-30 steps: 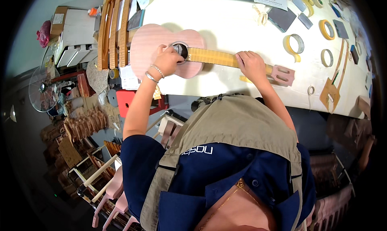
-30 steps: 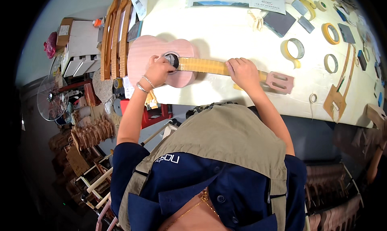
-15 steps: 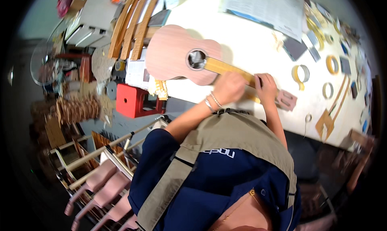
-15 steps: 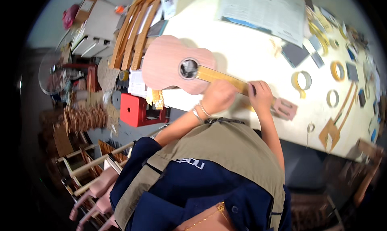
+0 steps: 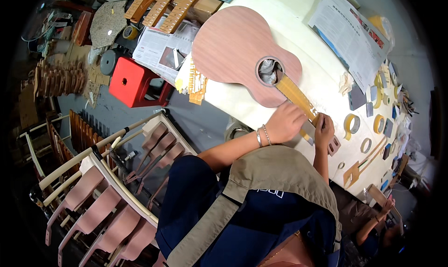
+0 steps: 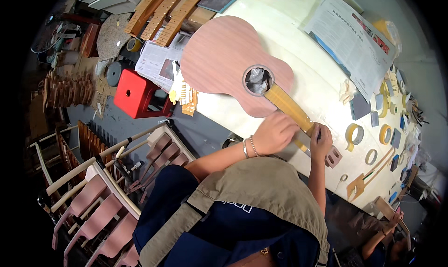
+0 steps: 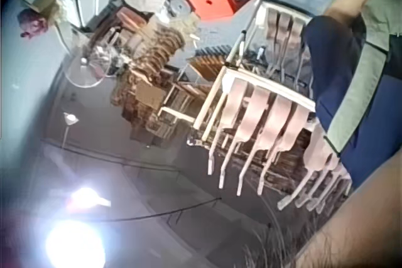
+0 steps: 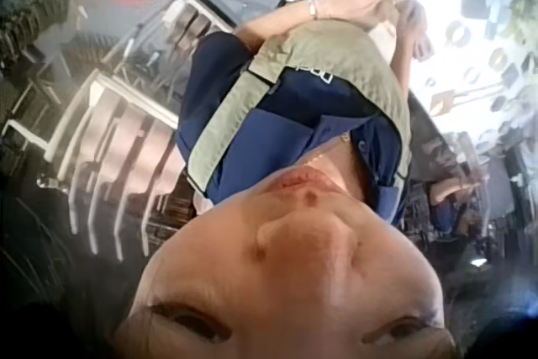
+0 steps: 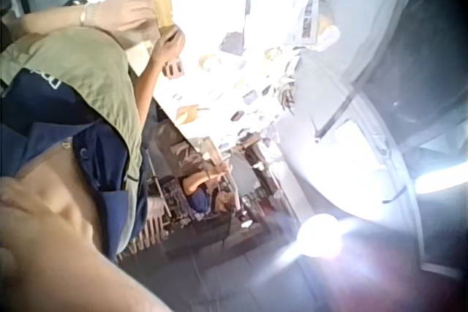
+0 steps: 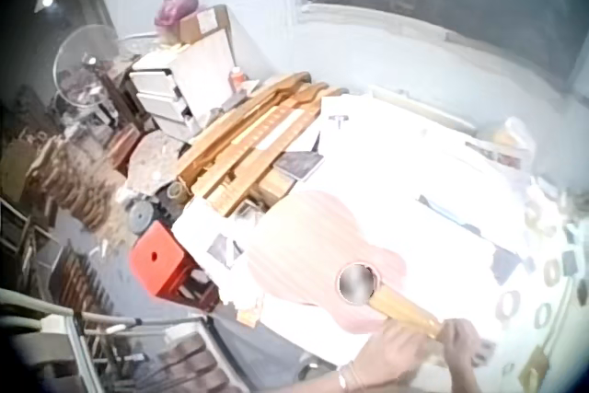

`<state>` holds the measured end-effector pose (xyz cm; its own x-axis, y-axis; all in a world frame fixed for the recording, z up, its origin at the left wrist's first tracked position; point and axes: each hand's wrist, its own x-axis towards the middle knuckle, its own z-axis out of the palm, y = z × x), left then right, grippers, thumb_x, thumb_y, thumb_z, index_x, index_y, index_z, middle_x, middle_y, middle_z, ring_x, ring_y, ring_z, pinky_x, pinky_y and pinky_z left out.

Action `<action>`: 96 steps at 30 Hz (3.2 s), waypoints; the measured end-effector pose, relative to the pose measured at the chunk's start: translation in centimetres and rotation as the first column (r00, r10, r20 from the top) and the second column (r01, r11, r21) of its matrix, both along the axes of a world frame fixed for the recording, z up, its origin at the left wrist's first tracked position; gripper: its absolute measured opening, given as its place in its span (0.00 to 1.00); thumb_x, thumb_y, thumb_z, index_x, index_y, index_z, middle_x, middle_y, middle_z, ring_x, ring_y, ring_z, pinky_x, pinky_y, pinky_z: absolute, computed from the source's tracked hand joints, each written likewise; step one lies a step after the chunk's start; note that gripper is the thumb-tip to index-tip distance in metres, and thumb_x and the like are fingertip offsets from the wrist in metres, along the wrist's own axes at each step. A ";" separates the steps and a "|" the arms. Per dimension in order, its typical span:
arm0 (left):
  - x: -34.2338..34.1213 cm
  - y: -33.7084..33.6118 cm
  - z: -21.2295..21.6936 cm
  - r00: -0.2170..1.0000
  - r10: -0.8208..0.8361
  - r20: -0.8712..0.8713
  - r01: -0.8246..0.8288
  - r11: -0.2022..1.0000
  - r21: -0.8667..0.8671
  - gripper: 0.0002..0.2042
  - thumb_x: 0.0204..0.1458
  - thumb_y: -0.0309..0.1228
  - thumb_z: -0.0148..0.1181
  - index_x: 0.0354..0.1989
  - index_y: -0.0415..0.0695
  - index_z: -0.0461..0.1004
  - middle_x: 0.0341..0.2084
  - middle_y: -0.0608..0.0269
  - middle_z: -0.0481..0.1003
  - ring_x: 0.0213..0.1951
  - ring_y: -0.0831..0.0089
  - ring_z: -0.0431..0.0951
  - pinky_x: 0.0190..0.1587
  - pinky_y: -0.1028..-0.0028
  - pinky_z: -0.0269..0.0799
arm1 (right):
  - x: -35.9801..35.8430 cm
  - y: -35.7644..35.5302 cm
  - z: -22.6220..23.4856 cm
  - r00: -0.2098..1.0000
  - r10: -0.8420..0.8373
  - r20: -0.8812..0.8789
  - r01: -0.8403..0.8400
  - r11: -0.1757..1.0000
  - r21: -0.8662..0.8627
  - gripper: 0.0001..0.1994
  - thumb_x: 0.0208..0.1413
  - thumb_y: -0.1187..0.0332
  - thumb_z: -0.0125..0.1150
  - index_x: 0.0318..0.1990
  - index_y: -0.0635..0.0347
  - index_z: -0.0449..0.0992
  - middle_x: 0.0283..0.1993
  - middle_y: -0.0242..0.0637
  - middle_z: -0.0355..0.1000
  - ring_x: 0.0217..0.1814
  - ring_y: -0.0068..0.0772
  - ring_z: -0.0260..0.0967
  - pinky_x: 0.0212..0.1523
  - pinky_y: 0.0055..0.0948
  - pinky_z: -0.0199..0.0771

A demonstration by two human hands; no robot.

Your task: The person assembles acoustic guitar bodies by applying masking tape to the soundhole and neck joint, then attaching the neck to the body. They repeatedly retrieve unfinished guitar bodies from a rack, perform the taping and assembly steps, and place the completed units back on the rack.

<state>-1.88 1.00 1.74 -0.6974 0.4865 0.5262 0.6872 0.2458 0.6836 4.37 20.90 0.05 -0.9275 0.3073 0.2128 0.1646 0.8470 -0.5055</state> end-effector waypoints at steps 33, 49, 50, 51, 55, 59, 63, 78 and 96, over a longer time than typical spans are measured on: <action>-9.5 -2.6 2.7 0.791 0.414 0.450 0.043 0.696 -0.716 0.33 0.59 0.56 0.24 0.38 0.41 0.73 0.39 0.46 0.76 0.52 0.55 0.69 0.63 0.43 0.20 | 0.3 0.3 -0.5 0.974 0.100 -0.205 -0.081 0.992 0.097 0.03 0.51 0.69 0.56 0.30 0.55 0.74 0.27 0.33 0.71 0.30 0.35 0.68 0.32 0.32 0.65; -7.8 7.4 2.4 0.881 -0.377 0.286 0.466 0.587 -0.661 0.24 0.30 0.33 0.65 0.43 0.46 0.74 0.34 0.54 0.76 0.34 0.54 0.75 0.40 0.64 0.71 | 14.8 1.6 -0.9 0.867 -0.267 -0.420 0.256 0.963 -0.083 0.09 0.39 0.77 0.64 0.31 0.56 0.77 0.29 0.37 0.66 0.31 0.38 0.64 0.33 0.33 0.65; -8.2 7.6 5.7 0.887 -0.360 0.289 0.456 0.584 -0.672 0.24 0.31 0.31 0.65 0.43 0.44 0.73 0.32 0.55 0.76 0.32 0.60 0.76 0.38 0.68 0.72 | 16.4 3.0 -1.5 0.831 -0.370 -0.416 0.376 0.924 -0.069 0.07 0.40 0.76 0.64 0.30 0.56 0.77 0.28 0.36 0.66 0.31 0.38 0.64 0.33 0.33 0.65; -9.2 7.1 8.4 0.872 -0.396 0.288 0.489 0.669 -0.560 0.23 0.32 0.29 0.64 0.43 0.42 0.73 0.30 0.57 0.76 0.31 0.69 0.76 0.37 0.73 0.71 | 17.8 4.0 -2.0 0.784 -0.459 -0.417 0.478 0.876 -0.065 0.06 0.41 0.75 0.64 0.30 0.56 0.77 0.28 0.36 0.66 0.31 0.38 0.64 0.33 0.33 0.65; -10.3 4.7 21.3 0.904 -0.120 0.411 0.234 0.942 -0.241 0.15 0.45 0.25 0.59 0.43 0.40 0.71 0.33 0.61 0.74 0.35 0.72 0.76 0.37 0.74 0.73 | 22.3 9.3 -3.3 0.550 -0.795 -0.257 0.831 0.552 0.069 0.05 0.45 0.66 0.65 0.31 0.52 0.79 0.28 0.33 0.66 0.34 0.37 0.63 0.37 0.35 0.65; -14.2 -2.6 25.9 0.842 -0.407 0.355 0.172 0.825 0.539 0.14 0.46 0.22 0.59 0.42 0.37 0.68 0.40 0.59 0.69 0.38 0.69 0.72 0.55 0.66 0.65 | 21.8 13.0 -4.8 0.544 -0.816 -0.197 0.821 0.470 0.323 0.08 0.42 0.61 0.67 0.31 0.49 0.80 0.28 0.32 0.67 0.35 0.37 0.65 0.37 0.35 0.66; -10.4 -2.3 20.3 0.631 -0.547 0.551 -0.165 0.599 0.783 0.14 0.45 0.26 0.60 0.41 0.42 0.66 0.33 0.63 0.70 0.33 0.70 0.71 0.46 0.71 0.69 | 22.6 14.2 -5.0 0.507 -0.850 -0.146 0.861 0.490 0.137 0.07 0.42 0.62 0.67 0.30 0.49 0.81 0.28 0.34 0.69 0.34 0.39 0.67 0.36 0.36 0.67; 0.3 5.9 -3.0 -0.179 -0.379 0.908 -0.198 0.918 0.344 0.25 0.51 0.56 0.52 0.43 0.45 0.66 0.39 0.58 0.70 0.46 0.63 0.71 0.52 0.57 0.68 | 20.0 -0.7 6.5 0.853 -0.453 -0.259 0.209 0.752 -0.625 0.10 0.52 0.75 0.54 0.39 0.64 0.79 0.57 0.41 0.62 0.58 0.35 0.59 0.56 0.29 0.56; 4.4 6.0 6.9 0.329 -0.541 0.774 0.225 0.841 0.492 0.07 0.50 0.29 0.62 0.30 0.38 0.75 0.36 0.65 0.66 0.34 0.80 0.69 0.40 0.80 0.66 | 8.7 -5.4 12.3 0.603 -0.753 -0.262 -0.027 0.309 -0.951 0.26 0.49 0.86 0.57 0.57 0.68 0.58 0.56 0.39 0.60 0.47 0.31 0.71 0.46 0.27 0.72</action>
